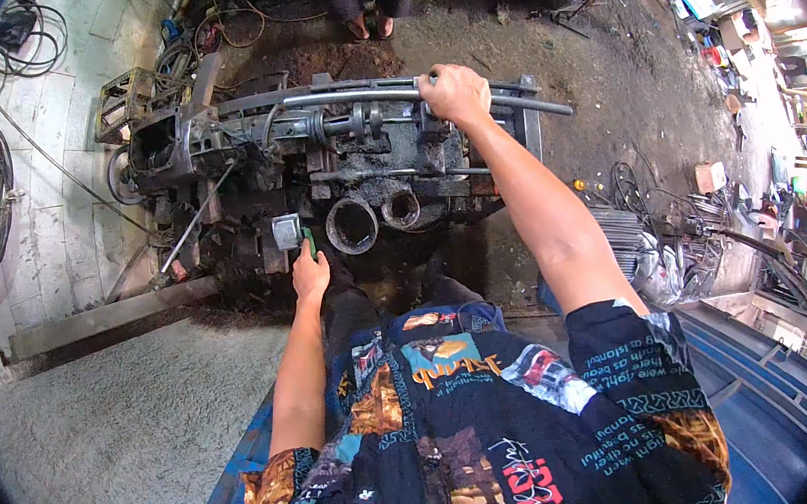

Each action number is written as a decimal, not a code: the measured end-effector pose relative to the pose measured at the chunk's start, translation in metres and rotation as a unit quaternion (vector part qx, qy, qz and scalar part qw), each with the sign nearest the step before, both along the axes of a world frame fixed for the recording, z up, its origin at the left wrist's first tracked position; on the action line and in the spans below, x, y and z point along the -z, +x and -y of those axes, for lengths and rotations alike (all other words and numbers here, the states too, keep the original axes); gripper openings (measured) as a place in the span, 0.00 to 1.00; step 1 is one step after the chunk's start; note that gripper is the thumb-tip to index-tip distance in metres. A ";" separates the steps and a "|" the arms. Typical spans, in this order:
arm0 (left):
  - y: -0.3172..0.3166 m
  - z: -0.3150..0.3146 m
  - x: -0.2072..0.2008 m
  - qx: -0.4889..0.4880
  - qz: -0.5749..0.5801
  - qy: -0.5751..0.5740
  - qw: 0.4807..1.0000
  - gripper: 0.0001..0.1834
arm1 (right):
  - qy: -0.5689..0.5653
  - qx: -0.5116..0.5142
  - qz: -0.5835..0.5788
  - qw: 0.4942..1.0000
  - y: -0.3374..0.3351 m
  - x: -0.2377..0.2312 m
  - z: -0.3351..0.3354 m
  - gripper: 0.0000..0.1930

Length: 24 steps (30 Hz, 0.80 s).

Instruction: Operating a manual lathe or fabrication machine by pulling a long lever bar to process metal components.

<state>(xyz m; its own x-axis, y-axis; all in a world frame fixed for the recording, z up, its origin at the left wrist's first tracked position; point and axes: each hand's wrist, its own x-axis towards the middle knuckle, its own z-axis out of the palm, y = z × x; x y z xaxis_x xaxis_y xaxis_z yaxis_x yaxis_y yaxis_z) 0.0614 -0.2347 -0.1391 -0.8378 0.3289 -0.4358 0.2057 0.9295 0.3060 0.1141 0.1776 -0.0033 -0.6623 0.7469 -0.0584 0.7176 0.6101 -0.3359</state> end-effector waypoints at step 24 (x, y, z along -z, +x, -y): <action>0.012 0.000 0.008 -0.021 -0.035 0.023 0.999 0.26 | -0.020 0.019 -0.014 1.000 -0.003 -0.002 0.002 0.21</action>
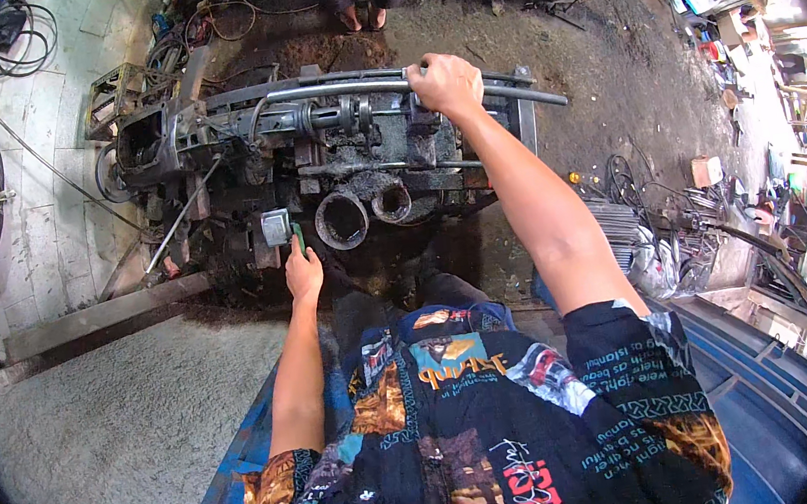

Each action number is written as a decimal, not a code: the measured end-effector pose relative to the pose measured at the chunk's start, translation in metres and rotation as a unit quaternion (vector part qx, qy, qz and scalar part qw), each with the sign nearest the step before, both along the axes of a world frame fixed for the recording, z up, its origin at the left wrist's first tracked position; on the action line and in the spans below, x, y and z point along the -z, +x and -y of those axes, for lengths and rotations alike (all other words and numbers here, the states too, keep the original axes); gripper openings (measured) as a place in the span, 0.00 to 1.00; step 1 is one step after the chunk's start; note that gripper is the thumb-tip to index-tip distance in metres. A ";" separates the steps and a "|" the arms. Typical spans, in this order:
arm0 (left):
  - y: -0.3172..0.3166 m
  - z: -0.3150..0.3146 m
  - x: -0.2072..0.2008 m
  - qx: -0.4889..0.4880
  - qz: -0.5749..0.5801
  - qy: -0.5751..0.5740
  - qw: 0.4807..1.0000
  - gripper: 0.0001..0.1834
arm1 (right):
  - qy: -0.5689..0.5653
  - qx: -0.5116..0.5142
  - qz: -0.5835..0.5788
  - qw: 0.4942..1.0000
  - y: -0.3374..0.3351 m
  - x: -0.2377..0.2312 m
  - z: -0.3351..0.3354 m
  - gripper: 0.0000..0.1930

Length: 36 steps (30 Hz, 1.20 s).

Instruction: Operating a manual lathe or fabrication machine by pulling a long lever bar to process metal components.

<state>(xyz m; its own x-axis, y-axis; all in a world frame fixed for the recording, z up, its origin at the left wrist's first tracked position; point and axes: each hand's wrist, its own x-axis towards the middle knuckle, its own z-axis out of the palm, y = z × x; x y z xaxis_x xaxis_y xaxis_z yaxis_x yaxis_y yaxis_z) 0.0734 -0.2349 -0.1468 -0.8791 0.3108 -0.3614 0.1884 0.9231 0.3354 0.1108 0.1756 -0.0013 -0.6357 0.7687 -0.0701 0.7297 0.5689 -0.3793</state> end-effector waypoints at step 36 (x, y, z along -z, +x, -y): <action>0.003 -0.006 0.007 -0.013 -0.010 -0.004 1.000 0.26 | 0.013 -0.001 -0.001 1.000 -0.004 0.002 0.003 0.23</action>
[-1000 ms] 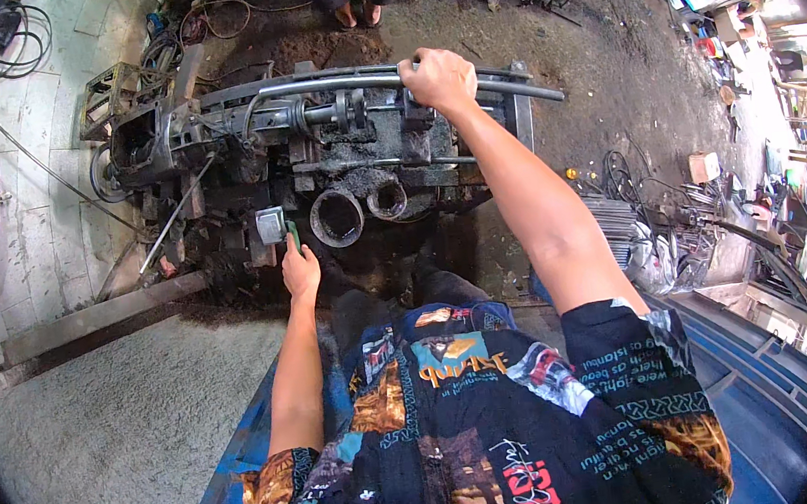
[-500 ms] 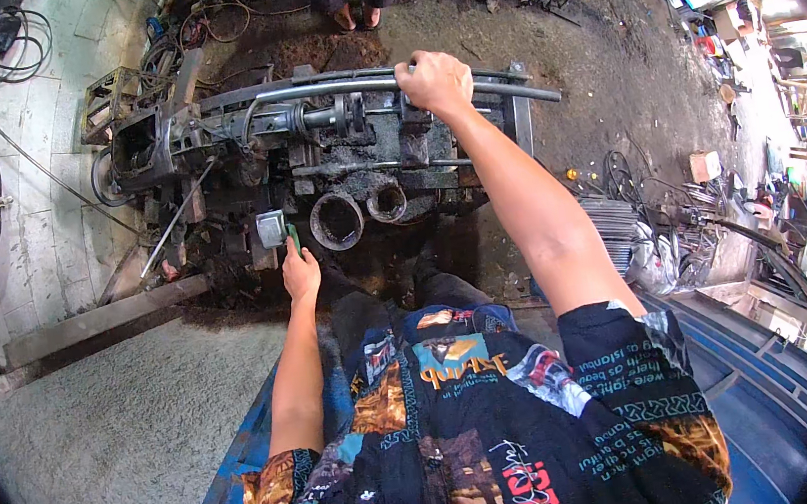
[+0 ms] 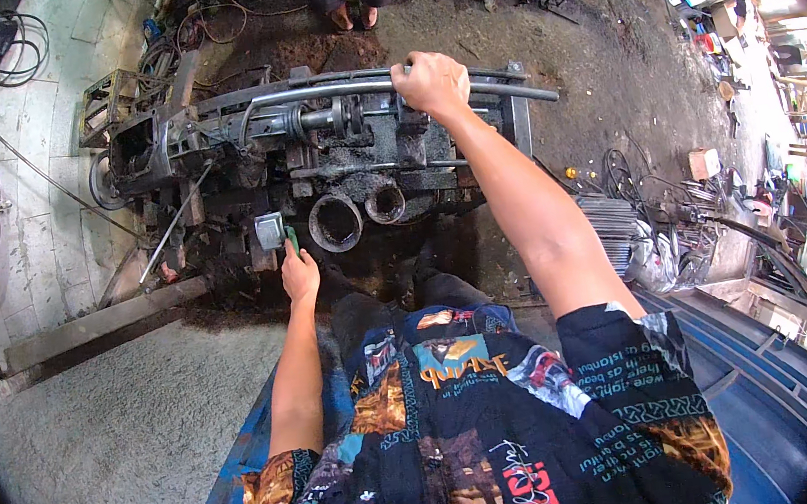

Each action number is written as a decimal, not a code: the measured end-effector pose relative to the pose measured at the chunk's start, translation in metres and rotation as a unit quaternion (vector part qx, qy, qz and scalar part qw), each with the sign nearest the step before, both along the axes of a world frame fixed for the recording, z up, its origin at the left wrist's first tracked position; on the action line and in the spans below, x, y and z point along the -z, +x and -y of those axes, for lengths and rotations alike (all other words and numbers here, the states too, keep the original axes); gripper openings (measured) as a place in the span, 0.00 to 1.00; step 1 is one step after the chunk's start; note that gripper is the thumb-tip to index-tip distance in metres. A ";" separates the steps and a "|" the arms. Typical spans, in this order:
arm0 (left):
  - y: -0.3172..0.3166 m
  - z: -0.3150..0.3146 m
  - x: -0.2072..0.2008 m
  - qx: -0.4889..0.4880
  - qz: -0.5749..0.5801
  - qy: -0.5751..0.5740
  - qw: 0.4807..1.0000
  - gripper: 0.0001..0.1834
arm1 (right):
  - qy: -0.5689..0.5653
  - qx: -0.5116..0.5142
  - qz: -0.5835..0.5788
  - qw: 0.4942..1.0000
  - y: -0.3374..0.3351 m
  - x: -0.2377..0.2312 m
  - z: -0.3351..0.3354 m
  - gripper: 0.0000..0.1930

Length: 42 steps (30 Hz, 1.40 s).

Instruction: Operating a manual lathe or fabrication machine by pulling a long lever bar to process metal components.

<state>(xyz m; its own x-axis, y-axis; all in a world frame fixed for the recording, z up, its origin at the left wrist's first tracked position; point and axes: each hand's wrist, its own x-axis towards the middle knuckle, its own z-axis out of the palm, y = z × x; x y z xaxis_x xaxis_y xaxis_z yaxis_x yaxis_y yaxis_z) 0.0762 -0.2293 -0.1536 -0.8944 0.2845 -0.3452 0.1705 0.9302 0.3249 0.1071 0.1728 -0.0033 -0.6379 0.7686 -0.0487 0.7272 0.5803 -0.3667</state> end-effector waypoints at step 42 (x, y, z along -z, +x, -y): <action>-0.001 0.005 0.009 0.006 -0.011 -0.016 1.000 0.26 | 0.008 -0.003 -0.010 1.000 -0.004 -0.001 0.003 0.22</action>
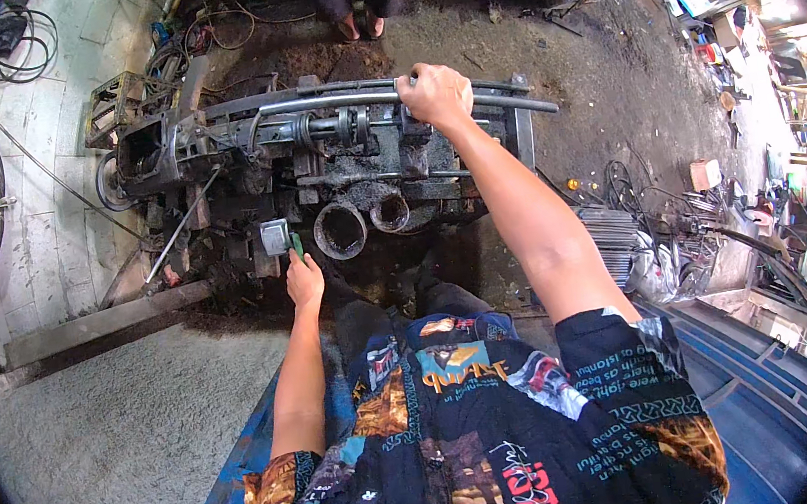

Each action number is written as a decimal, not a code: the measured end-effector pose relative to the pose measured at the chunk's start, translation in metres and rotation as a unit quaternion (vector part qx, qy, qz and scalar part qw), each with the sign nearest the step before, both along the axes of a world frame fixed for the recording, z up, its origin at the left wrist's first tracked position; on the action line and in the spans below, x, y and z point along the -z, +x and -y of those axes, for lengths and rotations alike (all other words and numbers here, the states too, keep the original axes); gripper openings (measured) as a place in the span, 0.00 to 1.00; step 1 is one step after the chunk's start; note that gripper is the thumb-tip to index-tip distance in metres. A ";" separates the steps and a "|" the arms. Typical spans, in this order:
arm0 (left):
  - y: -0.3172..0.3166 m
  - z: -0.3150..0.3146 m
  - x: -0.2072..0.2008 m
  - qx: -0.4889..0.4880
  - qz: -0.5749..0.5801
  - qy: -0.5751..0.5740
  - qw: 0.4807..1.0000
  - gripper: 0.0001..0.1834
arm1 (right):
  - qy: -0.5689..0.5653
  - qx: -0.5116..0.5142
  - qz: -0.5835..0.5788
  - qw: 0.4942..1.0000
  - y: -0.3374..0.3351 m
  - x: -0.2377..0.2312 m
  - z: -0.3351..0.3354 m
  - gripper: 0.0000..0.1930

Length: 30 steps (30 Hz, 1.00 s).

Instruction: Operating a manual lathe or fabrication machine by pulling a long lever bar to process metal components.

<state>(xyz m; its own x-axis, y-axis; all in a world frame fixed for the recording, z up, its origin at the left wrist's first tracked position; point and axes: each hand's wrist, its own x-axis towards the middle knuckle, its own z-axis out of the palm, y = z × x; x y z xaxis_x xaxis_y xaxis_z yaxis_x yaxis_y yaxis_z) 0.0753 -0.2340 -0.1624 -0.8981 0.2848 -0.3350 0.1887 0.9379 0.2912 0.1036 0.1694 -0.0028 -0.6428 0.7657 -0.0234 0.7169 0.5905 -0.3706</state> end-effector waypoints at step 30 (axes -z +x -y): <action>0.000 -0.004 -0.005 -0.006 0.000 0.005 1.000 0.24 | 0.004 0.000 -0.003 1.000 -0.001 0.001 0.001 0.23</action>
